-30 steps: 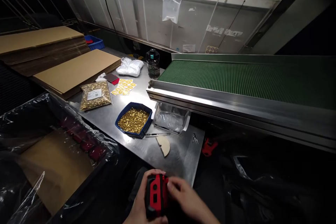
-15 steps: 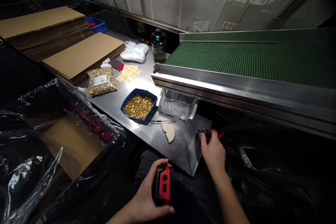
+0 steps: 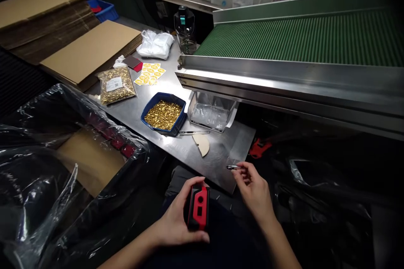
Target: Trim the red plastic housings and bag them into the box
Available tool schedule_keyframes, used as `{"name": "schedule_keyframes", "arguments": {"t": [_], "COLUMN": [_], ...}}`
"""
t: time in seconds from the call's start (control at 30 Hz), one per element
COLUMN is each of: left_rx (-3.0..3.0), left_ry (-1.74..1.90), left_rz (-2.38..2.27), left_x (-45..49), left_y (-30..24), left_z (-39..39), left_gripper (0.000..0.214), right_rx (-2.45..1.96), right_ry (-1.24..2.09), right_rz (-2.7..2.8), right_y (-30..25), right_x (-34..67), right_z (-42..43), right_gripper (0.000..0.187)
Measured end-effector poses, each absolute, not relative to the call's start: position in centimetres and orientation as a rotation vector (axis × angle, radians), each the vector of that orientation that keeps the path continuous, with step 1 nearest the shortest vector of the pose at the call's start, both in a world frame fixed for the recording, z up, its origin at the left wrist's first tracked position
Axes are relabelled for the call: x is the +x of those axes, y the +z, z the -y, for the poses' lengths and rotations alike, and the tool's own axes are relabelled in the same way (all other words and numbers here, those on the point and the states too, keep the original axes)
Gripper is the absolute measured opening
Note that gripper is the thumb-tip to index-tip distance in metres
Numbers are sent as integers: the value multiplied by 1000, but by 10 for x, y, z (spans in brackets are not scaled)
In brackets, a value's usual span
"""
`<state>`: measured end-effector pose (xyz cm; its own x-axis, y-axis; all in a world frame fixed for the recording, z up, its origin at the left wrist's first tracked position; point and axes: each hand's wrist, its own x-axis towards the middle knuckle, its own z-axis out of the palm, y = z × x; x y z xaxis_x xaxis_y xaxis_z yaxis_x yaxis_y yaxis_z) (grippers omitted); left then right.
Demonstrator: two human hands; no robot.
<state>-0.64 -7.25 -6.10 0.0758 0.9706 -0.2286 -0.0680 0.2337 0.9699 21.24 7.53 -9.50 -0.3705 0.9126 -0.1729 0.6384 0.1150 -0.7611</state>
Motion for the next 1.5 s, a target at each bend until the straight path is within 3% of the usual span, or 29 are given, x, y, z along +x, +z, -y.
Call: {"name": "schedule_keyframes", "arguments": {"t": [0.23, 0.43, 0.63, 0.8, 0.93, 1.1, 1.27, 1.4, 1.5], "left_rx": [1139, 1102, 931, 299, -170, -298, -386, -341, -68], "left_ry": [1064, 1039, 1120, 1351, 1340, 1372, 1308, 1154, 1187], "left_rz": [-1165, -1190, -1193, -889, -680, -765, -814, -805, -982], "left_x": [-2, -5, 0, 8, 8, 8, 14, 18, 13], "left_y": [-58, -55, -53, -57, -64, -67, -66, -69, -66], "left_z": [72, 71, 72, 68, 60, 50, 45, 52, 59], "left_gripper": [100, 99, 96, 78, 78, 75, 65, 63, 57], "right_rx": [-1623, -1700, -1561, -1462, -1520, -1429, -1251, -1120, -1188], "right_ry": [1132, 1096, 1550, 1760, 1736, 1731, 1628, 1324, 1392], "right_rz": [2068, 2008, 1739, 1584, 1582, 1771, 2006, 2199, 2145], "right_y": [-125, -120, -104, -89, -75, -52, -44, -43, -33], "right_x": [224, 222, 201, 197, 205, 206, 194, 191, 195], "right_z": [-58, -55, -51, -33, -23, -17, -13, -18, -27], "right_gripper": [26, 28, 36, 38, 34, 29, 50, 34, 27]}}
